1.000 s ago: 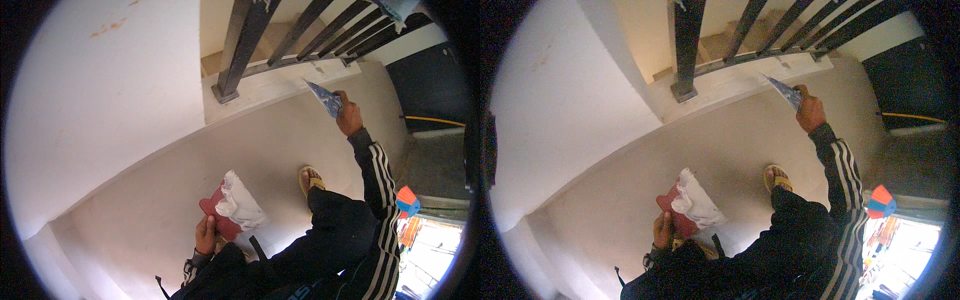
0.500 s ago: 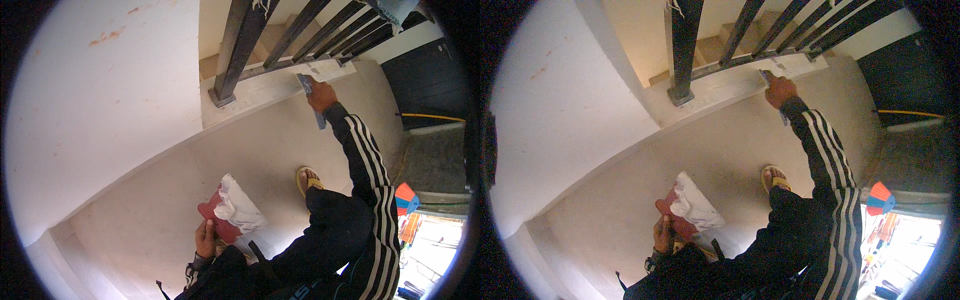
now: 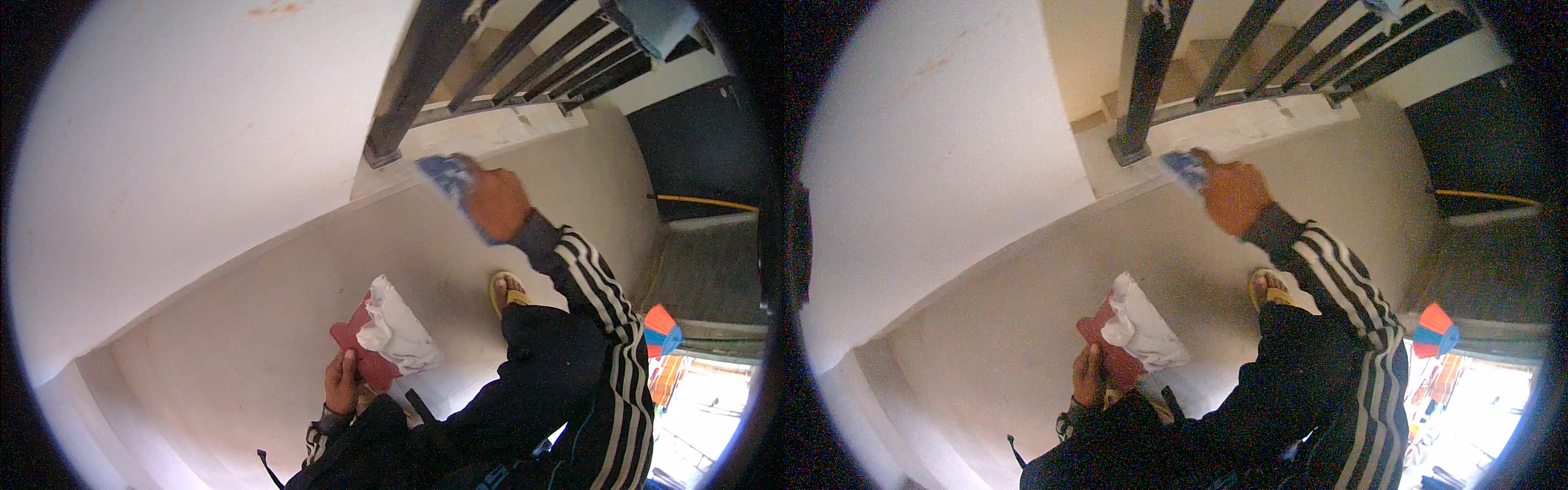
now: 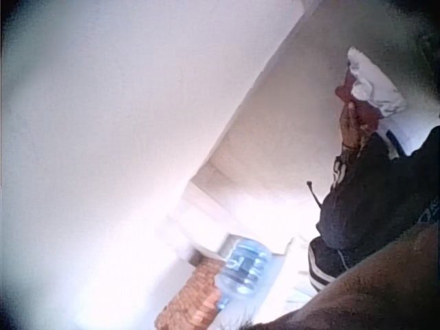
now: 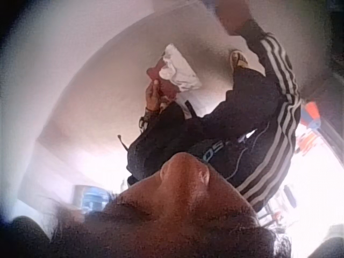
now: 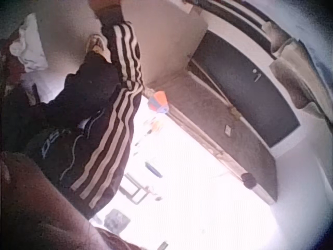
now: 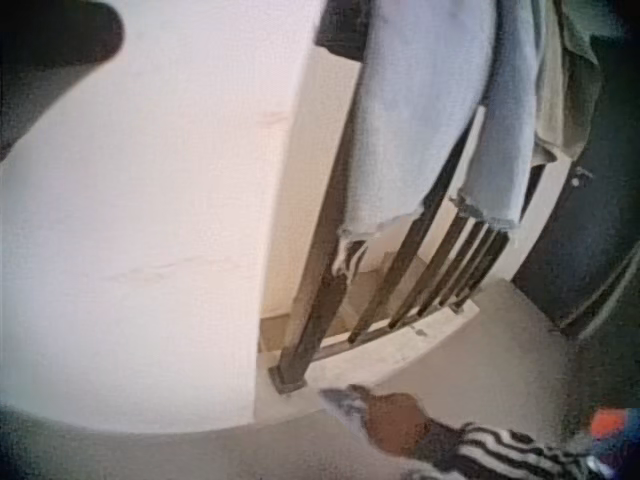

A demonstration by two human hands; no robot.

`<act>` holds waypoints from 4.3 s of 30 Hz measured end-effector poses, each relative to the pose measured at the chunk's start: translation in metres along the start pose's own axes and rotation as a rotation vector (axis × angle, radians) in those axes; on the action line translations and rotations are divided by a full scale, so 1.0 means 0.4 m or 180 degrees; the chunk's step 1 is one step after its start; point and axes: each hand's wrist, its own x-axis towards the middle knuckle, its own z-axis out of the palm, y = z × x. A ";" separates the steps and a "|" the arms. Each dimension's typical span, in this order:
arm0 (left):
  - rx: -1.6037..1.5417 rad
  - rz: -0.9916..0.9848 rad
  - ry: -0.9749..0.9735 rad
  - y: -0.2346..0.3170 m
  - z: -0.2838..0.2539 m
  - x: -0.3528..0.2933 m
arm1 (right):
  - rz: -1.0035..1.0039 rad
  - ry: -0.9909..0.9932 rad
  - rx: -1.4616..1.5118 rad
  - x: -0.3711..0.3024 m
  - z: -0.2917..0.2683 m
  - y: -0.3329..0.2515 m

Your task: The person scoops white plaster from a bucket onto a hawk using a trowel, then applies the plaster to a wall and a stair railing using the trowel. The person moves between the wall and the stairs while smoothing the surface.

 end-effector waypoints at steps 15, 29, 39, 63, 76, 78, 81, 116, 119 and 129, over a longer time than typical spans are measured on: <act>-0.0408 -0.0145 0.0120 0.005 0.026 -0.001 | -0.0722 -0.0328 0.0247 -0.080 0.050 -0.026; -0.0317 -0.0237 0.0234 0.007 0.028 -0.009 | -0.1944 0.1138 -0.0047 -0.004 0.235 0.106; -0.0222 -0.0153 0.0230 0.028 0.033 -0.021 | -0.1846 0.0983 -0.0144 -0.043 0.302 0.090; -0.0441 -0.0235 0.0175 0.030 0.049 -0.020 | -0.1686 0.0688 0.0336 -0.010 0.169 0.081; -0.0300 -0.0155 0.0090 -0.003 0.029 -0.016 | -0.0960 0.0309 0.0319 -0.073 0.151 0.131; -0.0426 -0.0136 0.0116 -0.006 0.031 -0.011 | -0.1231 0.0662 0.0472 -0.031 0.153 0.133; -0.0462 -0.0033 0.0206 0.002 0.043 -0.010 | -0.1405 0.0556 0.0352 -0.001 0.158 0.095; -0.0559 0.0066 0.0512 -0.041 0.054 -0.023 | 0.0145 -0.0161 0.1372 -0.165 -0.030 0.208; -0.0275 0.0192 0.0345 0.016 0.046 -0.034 | 0.0452 0.0479 0.2539 -0.282 0.041 0.390; 0.0814 -0.0197 -0.0440 0.257 0.090 0.031 | 0.1937 0.1345 0.6966 -0.548 0.194 0.582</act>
